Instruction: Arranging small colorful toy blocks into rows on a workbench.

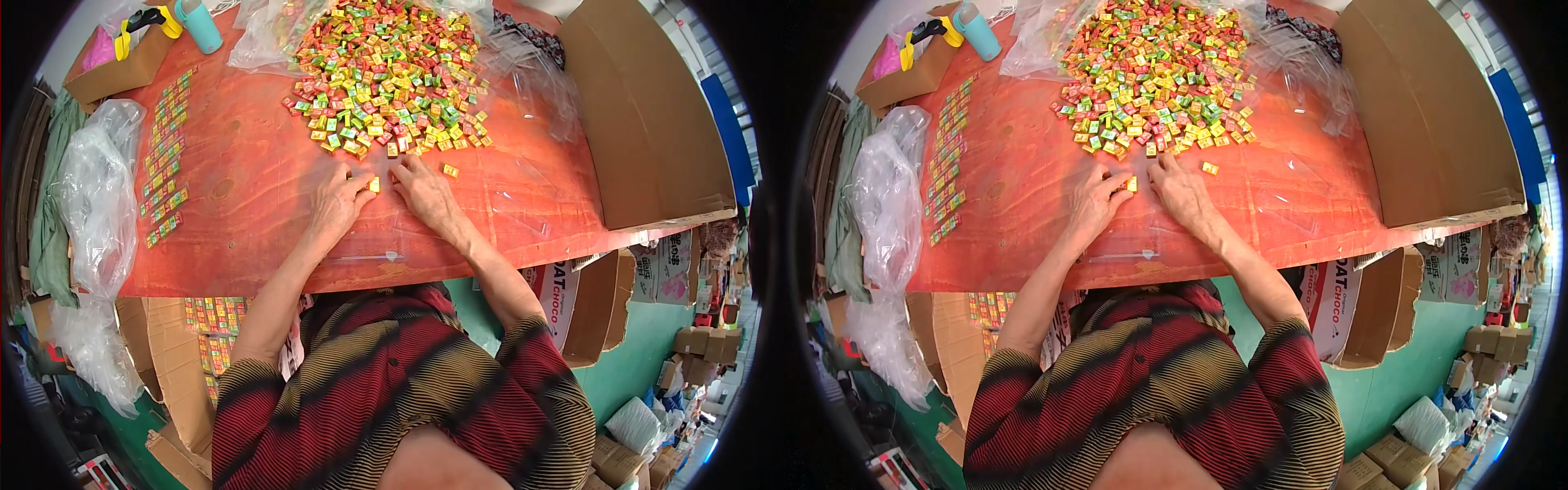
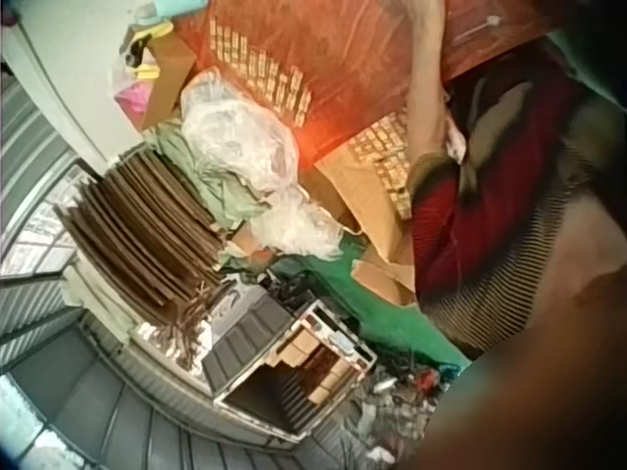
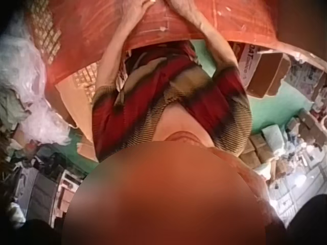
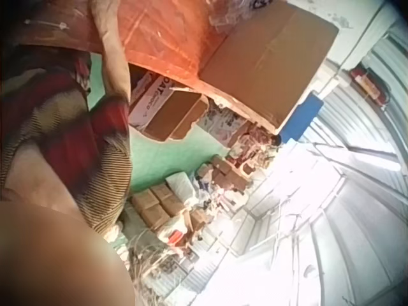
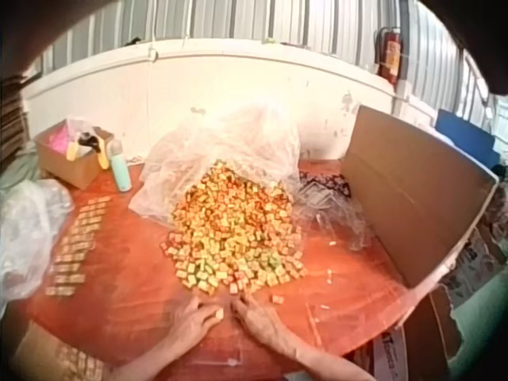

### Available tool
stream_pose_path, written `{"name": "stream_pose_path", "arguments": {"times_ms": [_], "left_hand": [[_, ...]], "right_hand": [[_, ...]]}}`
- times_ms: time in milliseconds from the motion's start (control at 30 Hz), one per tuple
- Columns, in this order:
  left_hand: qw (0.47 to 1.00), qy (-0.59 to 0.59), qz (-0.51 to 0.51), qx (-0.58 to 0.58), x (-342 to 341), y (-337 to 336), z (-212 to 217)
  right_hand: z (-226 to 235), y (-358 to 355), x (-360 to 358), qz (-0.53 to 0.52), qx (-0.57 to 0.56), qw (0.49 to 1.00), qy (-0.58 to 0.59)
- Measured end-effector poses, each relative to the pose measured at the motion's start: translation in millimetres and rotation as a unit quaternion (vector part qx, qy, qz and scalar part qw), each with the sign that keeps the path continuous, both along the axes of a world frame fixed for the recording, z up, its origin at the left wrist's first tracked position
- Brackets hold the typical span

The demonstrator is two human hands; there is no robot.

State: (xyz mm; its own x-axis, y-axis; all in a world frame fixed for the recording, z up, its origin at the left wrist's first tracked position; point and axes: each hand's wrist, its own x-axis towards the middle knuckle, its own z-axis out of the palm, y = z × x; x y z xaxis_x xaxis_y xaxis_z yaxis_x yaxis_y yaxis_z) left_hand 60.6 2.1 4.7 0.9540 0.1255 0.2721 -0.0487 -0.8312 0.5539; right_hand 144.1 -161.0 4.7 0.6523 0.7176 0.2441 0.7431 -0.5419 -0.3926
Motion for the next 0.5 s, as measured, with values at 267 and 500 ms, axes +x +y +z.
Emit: {"name": "stream_pose_path", "arguments": {"times_ms": [267,500], "left_hand": [[1.0,-0.014,0.002,0.011,-7,5,-1],[1.0,-0.011,-0.001,0.012,-2,1,1]], "right_hand": [[15,-5,21,-0.086,0.088,0.992,0.013],[11,10,75,-0.27,-0.079,0.957,-0.077]]}}
